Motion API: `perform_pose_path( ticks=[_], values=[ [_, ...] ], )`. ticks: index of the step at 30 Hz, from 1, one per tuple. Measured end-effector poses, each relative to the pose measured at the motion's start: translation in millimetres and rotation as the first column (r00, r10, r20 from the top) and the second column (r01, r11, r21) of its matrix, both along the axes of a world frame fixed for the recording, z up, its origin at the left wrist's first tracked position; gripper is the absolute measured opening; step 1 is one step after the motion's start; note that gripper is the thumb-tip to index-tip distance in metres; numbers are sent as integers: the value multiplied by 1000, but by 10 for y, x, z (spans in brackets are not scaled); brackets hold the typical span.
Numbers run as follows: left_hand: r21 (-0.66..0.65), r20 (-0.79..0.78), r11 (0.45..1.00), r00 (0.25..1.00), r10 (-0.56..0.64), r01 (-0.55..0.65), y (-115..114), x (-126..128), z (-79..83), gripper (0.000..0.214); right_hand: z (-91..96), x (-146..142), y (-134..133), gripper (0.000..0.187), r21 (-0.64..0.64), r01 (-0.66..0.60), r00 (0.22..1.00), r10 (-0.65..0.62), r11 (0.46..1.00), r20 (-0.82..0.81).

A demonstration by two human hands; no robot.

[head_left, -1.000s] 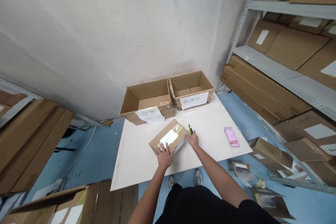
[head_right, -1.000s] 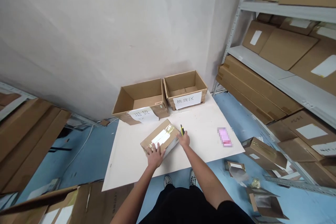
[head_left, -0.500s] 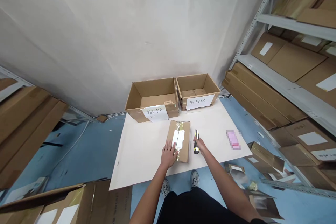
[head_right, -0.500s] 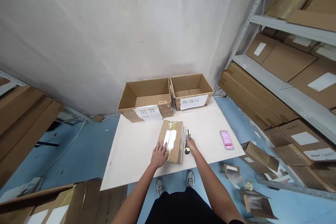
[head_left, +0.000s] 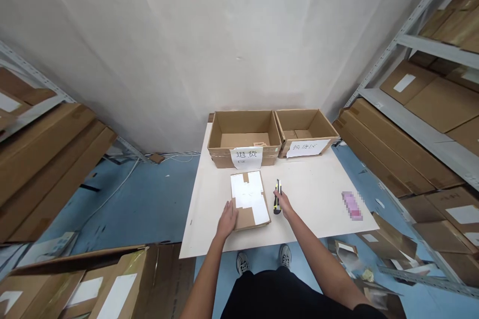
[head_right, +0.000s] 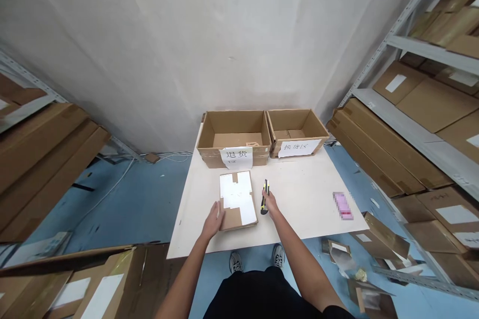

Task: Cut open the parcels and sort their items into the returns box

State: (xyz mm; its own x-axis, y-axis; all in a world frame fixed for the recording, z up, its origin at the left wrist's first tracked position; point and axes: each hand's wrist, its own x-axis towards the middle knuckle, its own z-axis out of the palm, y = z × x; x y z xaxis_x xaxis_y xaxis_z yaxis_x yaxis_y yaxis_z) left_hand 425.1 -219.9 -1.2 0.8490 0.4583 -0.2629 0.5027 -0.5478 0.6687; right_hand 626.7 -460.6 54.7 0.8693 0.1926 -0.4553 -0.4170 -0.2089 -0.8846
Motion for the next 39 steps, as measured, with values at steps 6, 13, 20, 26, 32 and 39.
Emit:
perform_pose_path(
  ticks=[6, 13, 20, 26, 32, 39],
  values=[
    [-116, 64, 992, 996, 64, -56, -539, 301, -163, 95, -33, -275, 272, 59, 66, -89, 994, 92, 994, -54],
    [-230, -115, 965, 988, 104, -129, -136, 184, -418, 80, 418, -270, 341, 54, 243, -232, 966, 252, 942, -51],
    [92, 137, 992, 988, 72, -85, 465, 29, 107, 74, 386, -587, 540, 51, 95, -319, 947, 322, 943, -9],
    [147, -185, 913, 918, -352, 380, 375, 490, 628, 110, 460, -478, 716, 31, -374, -419, 854, 499, 827, 146],
    [88, -277, 914, 892, -358, 395, 299, 537, 533, 119, 479, -300, 1333, 56, -648, -454, 612, 742, 612, 273],
    [38, -276, 911, 881, -385, 410, 364, 551, 506, 123, 307, -244, 1638, 61, -773, -463, 556, 821, 434, 128]
  ],
)
